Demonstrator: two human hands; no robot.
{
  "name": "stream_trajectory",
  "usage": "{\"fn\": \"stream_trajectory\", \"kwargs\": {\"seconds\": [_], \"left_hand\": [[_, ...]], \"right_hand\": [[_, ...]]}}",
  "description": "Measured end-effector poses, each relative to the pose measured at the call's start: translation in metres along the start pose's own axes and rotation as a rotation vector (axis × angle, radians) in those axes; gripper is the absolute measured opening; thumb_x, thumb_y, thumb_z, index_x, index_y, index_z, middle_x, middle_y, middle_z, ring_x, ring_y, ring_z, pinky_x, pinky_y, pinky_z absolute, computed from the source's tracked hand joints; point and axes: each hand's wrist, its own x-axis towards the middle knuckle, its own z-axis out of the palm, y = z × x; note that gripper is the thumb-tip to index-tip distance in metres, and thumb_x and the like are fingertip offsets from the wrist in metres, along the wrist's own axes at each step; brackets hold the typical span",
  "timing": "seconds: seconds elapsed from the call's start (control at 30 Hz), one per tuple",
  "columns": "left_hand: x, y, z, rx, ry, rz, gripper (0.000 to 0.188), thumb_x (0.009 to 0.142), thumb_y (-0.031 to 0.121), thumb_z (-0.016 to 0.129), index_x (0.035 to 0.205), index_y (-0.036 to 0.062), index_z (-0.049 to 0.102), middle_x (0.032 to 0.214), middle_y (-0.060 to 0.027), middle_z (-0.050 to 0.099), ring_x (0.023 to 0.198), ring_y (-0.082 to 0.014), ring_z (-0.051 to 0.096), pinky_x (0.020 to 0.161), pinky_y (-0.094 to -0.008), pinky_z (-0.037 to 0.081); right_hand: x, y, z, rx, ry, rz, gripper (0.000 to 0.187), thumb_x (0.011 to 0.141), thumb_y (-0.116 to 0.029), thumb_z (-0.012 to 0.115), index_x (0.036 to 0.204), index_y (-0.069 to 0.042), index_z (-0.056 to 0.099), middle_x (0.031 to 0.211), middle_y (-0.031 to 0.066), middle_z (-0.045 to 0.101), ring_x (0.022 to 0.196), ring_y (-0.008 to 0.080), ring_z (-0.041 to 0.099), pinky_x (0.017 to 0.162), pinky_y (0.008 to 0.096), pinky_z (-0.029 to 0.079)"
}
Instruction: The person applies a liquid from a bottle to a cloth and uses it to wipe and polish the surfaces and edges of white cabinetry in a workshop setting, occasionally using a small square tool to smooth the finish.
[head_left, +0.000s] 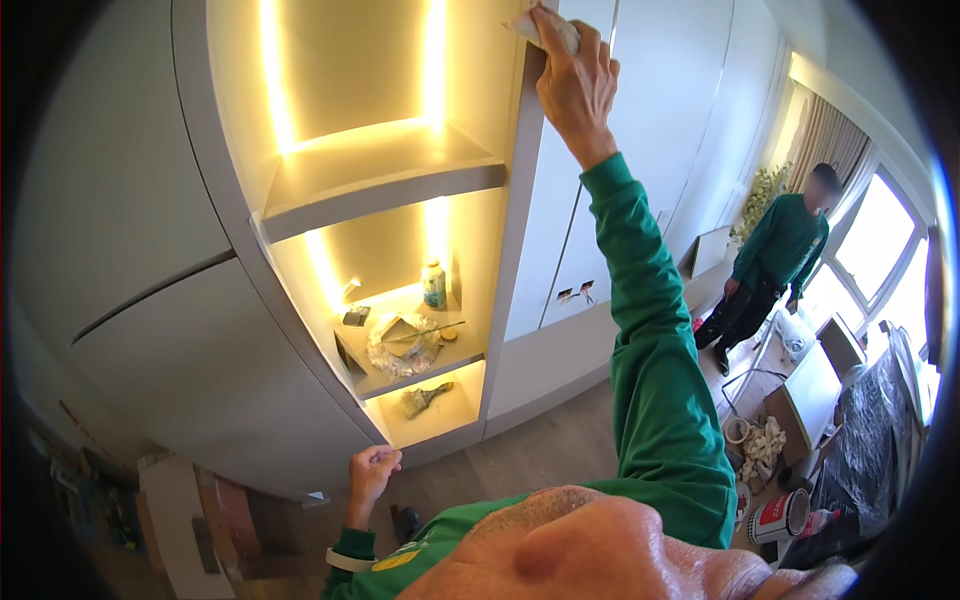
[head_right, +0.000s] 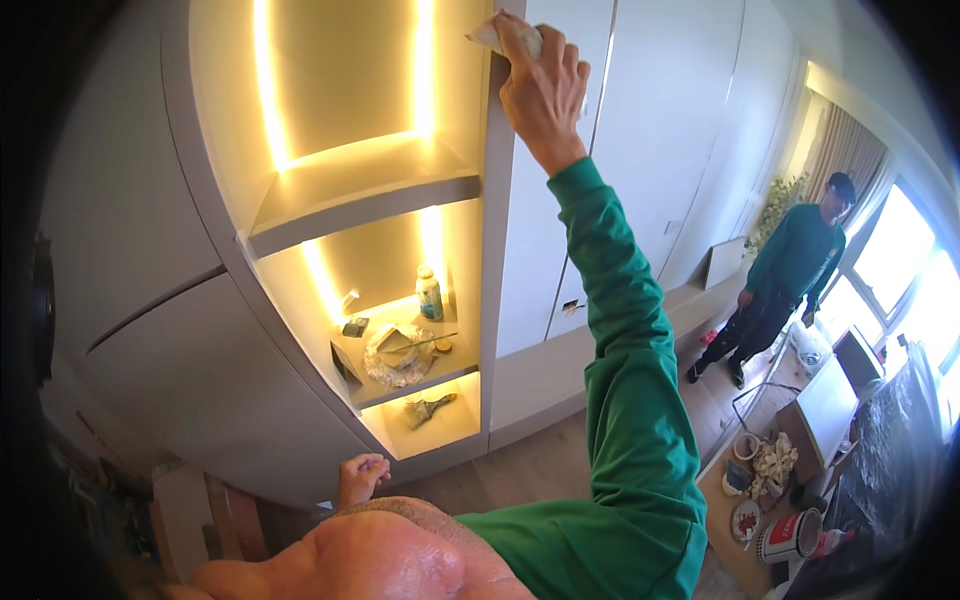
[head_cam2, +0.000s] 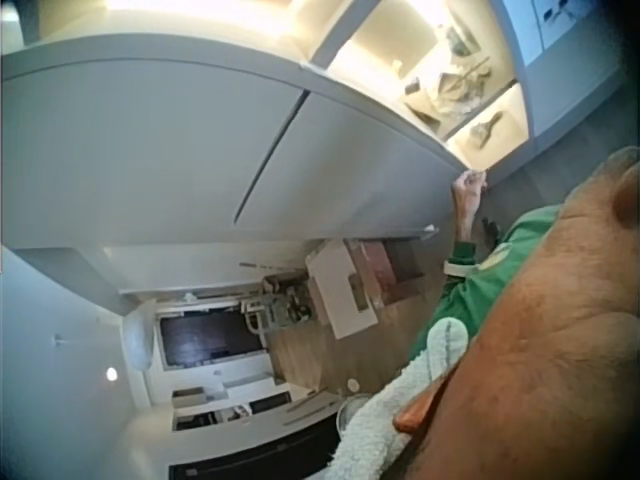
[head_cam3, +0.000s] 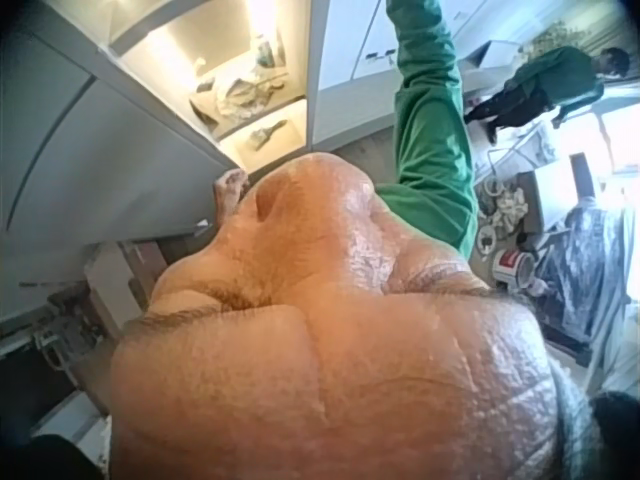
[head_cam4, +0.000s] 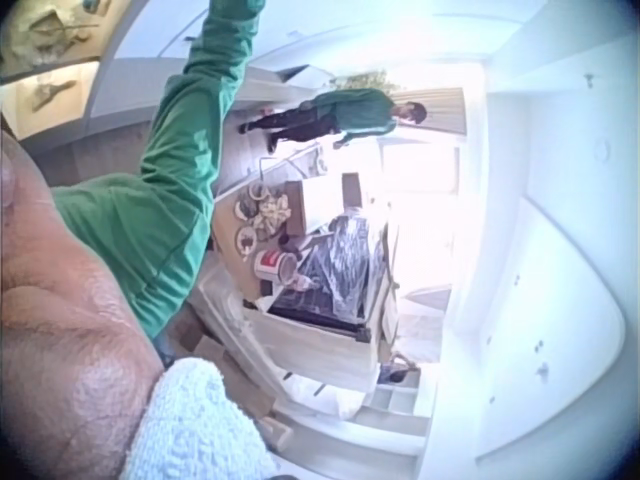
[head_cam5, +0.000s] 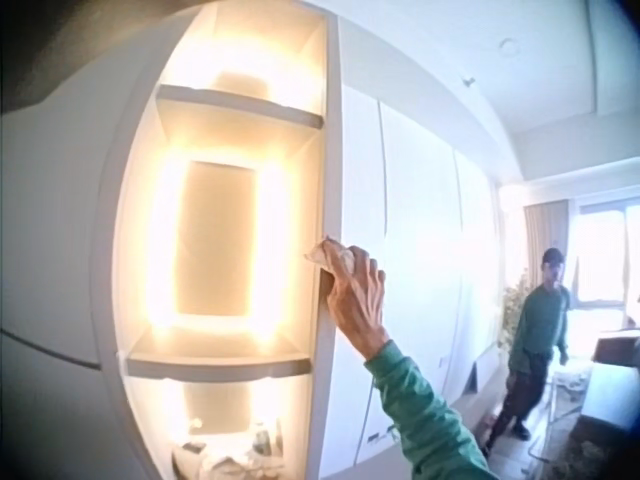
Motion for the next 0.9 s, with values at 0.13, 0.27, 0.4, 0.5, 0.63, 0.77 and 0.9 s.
{"fn": "stream_trajectory", "kwargs": {"seconds": [0.13, 0.27, 0.4, 0.5, 0.63, 0.77, 0.9], "left_hand": [[0.01, 0.018, 0.0, -0.031, 0.074, 0.136, 0.023, 0.089, 0.012, 0.075, 0.101, -0.0068, 0.07, 0.082, -0.008, 0.072, 0.071, -0.0124, 0.068, 0.065, -0.0272, 0.055], [0.009, 0.138, -0.033, 0.196, 0.373, 0.429, 0.023, 0.091, 0.011, 0.074, 0.109, -0.002, 0.068, 0.086, -0.0044, 0.069, 0.075, -0.011, 0.062, 0.072, -0.0283, 0.053], [0.022, 0.273, -0.073, 0.354, 0.582, 1.098, 0.02, 0.097, 0.007, 0.066, 0.115, -0.0032, 0.066, 0.097, -0.0089, 0.07, 0.084, -0.0154, 0.067, 0.079, -0.0287, 0.055], [0.034, 0.378, -0.073, 0.514, 0.648, 1.504, 0.015, 0.095, 0.003, 0.066, 0.109, -0.0024, 0.068, 0.095, -0.0089, 0.072, 0.082, -0.0157, 0.068, 0.077, -0.0283, 0.055], [0.072, 0.478, -0.075, 0.703, 0.754, 1.824, 0.016, 0.089, 0.004, 0.073, 0.105, 0.0022, 0.069, 0.086, -0.0068, 0.071, 0.073, -0.015, 0.066, 0.069, -0.0277, 0.055], [0.111, 0.551, -0.088, 0.906, 0.726, 1.954, 0.015, 0.086, 0.009, 0.076, 0.097, 0.0041, 0.066, 0.074, -0.0055, 0.064, 0.061, -0.017, 0.063, 0.055, -0.0299, 0.053], [0.147, 0.571, -0.102, 0.922, 0.648, 1.813, 0.016, 0.088, 0.012, 0.075, 0.098, 0.0046, 0.066, 0.075, -0.0046, 0.066, 0.06, -0.0156, 0.063, 0.054, -0.0286, 0.052]], "right_hand": [[-0.076, -0.01, -0.024, 0.096, -0.156, 0.06, 0.062, 0.081, 0.0, 0.065, 0.133, -0.032, 0.063, 0.113, 0.0094, 0.062, 0.093, 0.0308, 0.061, 0.074, 0.0438, 0.044], [-0.071, 0.001, -0.075, 0.291, -0.064, 0.208, 0.044, 0.092, -0.009, 0.066, 0.13, -0.032, 0.067, 0.106, 0.0083, 0.066, 0.093, 0.0283, 0.065, 0.079, 0.0393, 0.049], [-0.023, 0.007, -0.06, 0.205, 0.0, 0.058, 0.045, 0.093, -0.01, 0.065, 0.133, -0.031, 0.064, 0.113, 0.0083, 0.065, 0.094, 0.0287, 0.063, 0.078, 0.0425, 0.047], [-0.018, 0.005, -0.032, 0.125, -0.14, 0.008, 0.046, 0.091, -0.022, 0.068, 0.136, -0.029, 0.06, 0.117, 0.0114, 0.062, 0.09, 0.0314, 0.06, 0.076, 0.0463, 0.044], [-0.047, -0.002, -0.014, 0.158, -0.112, 0.069, 0.048, 0.092, -0.024, 0.068, 0.139, -0.03, 0.058, 0.117, 0.0145, 0.062, 0.09, 0.0339, 0.061, 0.075, 0.0468, 0.043], [0.03, 0.01, 0.015, 0.051, -0.014, 0.041, 0.046, 0.094, -0.021, 0.066, 0.138, -0.034, 0.062, 0.11, 0.0151, 0.064, 0.091, 0.0354, 0.065, 0.072, 0.0469, 0.05], [0.154, 0.003, 0.017, 0.152, -0.042, 0.107, 0.038, 0.096, -0.012, 0.055, 0.133, -0.015, 0.065, 0.115, 0.0249, 0.067, 0.103, 0.0397, 0.067, 0.087, 0.0492, 0.053]]}}
